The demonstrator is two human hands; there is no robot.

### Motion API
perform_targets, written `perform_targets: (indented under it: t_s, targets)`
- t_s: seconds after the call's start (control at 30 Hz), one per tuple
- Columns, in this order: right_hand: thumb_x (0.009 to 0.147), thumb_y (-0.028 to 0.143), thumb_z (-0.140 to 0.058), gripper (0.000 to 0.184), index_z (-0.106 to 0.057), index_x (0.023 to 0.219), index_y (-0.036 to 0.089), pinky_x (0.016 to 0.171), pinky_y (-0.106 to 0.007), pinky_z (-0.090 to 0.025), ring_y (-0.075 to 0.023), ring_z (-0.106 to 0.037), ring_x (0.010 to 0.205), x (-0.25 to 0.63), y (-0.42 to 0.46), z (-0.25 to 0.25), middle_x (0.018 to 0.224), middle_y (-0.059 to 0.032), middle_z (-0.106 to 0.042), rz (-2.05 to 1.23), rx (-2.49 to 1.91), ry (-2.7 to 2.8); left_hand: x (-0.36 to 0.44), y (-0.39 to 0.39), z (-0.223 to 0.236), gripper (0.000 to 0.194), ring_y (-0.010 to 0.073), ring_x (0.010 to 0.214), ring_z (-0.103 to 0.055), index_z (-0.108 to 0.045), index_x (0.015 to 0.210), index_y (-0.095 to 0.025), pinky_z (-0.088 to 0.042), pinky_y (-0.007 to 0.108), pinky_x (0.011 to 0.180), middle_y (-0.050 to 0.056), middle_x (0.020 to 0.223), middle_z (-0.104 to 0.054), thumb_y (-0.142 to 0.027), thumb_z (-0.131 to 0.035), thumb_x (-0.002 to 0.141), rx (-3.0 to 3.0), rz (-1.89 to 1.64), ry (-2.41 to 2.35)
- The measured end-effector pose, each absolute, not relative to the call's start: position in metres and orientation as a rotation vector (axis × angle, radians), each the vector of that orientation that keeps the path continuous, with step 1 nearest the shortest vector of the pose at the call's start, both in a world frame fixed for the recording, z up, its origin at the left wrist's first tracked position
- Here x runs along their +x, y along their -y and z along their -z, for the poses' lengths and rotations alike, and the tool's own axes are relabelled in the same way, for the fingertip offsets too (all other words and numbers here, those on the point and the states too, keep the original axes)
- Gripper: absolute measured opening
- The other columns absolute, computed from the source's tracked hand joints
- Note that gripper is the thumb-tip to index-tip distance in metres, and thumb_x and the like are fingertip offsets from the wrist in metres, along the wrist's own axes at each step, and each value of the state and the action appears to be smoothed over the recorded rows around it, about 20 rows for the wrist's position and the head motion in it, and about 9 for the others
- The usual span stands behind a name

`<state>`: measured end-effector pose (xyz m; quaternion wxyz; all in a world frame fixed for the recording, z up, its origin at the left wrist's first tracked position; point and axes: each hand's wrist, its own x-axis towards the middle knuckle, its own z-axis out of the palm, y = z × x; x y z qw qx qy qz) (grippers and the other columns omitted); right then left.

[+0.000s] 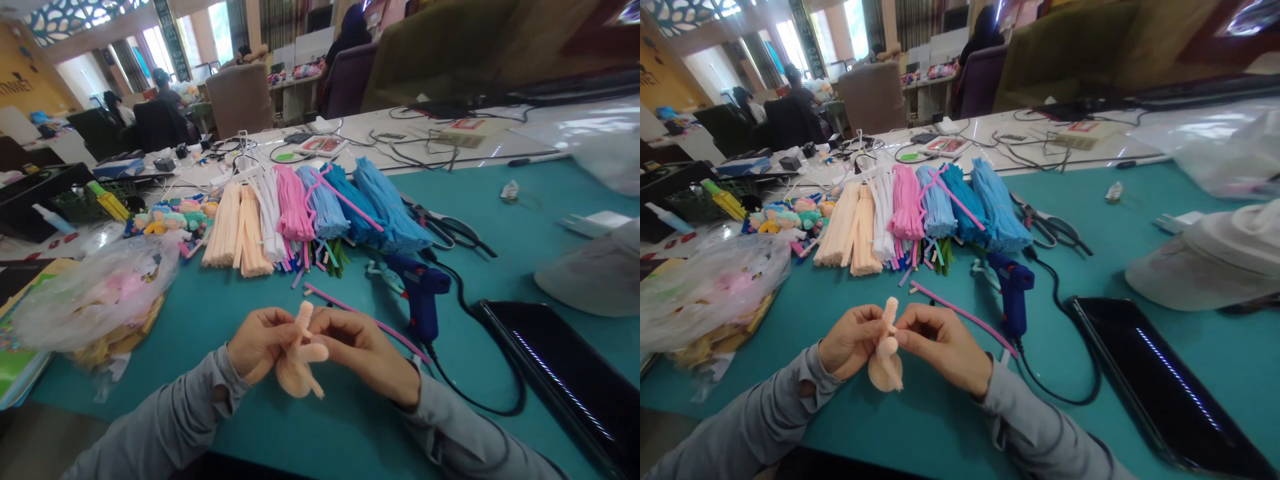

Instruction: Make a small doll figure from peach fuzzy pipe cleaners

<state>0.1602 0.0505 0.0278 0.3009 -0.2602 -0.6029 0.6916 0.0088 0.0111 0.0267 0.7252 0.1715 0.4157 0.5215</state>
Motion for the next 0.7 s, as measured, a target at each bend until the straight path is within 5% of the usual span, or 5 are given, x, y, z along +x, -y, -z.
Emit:
perform_targets:
  t_s: [0.27,0.7]
  targets:
    - [0.072,0.037,-0.069,0.024,-0.060,0.069,0.014,0.057,-0.024,-0.046,-0.0112,-0.059,0.059,0.158,-0.049,-0.029,0.067,-0.0011,-0.059,-1.762,-0.628,1.620,0.007,-0.011,-0.017,0.029,0.0100,0.046,-0.053,-0.060,0.052,-0.010,-0.042,0.022,0.051,0.001,0.044,-0.057,-0.029,-0.081,0.045,0.375,-1.024,-0.803]
    - [0.060,0.054,-0.071,0.043,-0.054,0.061,0.015,0.050,-0.024,-0.036,-0.0097,-0.046,0.052,0.154,-0.050,-0.024,0.056,0.0020,-0.051,-1.610,-0.866,1.673,0.003,-0.009,-0.008,0.021,0.0064,0.042,-0.046,-0.058,0.057,-0.011,-0.046,0.028,0.063,-0.002,0.044,-0.050,-0.026,-0.072,0.060,0.417,-0.887,-0.661]
